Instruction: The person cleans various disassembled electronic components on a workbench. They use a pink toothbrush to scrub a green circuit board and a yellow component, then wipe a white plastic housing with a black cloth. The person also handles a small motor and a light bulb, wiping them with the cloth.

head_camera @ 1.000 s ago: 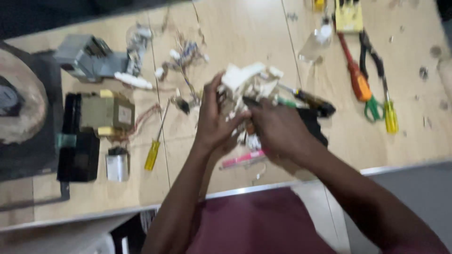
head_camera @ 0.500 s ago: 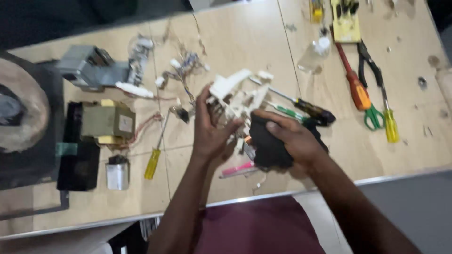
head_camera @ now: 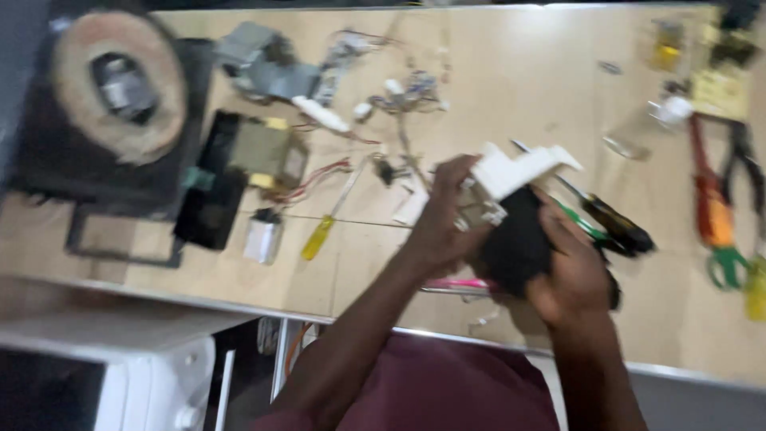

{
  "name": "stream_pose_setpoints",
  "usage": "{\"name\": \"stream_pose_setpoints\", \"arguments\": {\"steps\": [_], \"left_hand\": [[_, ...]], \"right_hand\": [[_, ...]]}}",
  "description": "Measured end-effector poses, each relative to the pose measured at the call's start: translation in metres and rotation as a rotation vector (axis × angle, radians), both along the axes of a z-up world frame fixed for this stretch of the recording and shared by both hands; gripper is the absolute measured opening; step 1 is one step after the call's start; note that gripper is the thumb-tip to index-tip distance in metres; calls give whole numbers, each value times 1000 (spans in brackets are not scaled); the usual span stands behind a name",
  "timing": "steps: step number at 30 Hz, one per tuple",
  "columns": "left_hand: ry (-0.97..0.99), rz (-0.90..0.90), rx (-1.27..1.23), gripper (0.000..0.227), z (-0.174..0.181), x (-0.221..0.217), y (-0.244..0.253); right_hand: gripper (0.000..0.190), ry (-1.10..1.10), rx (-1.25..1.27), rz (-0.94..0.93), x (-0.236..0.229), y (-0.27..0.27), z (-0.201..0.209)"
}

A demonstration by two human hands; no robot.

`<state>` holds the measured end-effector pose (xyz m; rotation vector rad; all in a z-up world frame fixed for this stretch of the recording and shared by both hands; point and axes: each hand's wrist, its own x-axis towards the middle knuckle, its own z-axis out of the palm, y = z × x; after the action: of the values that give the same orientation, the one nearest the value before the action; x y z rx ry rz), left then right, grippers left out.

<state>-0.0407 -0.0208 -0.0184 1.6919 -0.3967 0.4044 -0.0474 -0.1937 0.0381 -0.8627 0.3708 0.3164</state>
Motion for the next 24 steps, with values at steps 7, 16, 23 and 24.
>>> {"name": "stream_pose_setpoints", "arguments": {"steps": [7,16,23,24], "left_hand": [[-27,-4,115,78,1,-8,-6],[311,55,-47,93,46,8,3],[371,-103,-699,102,9,11,10],[382,-36,-642,101,16,9,14]], "right_hand": [[34,-6,-151,238,13,-28,-33],[29,-254,-902,356,6,-98,-45],[8,-867,-1360,-254,-59,-186,-15],[22,-942,-1472,-277,-65,-173,11]]}}
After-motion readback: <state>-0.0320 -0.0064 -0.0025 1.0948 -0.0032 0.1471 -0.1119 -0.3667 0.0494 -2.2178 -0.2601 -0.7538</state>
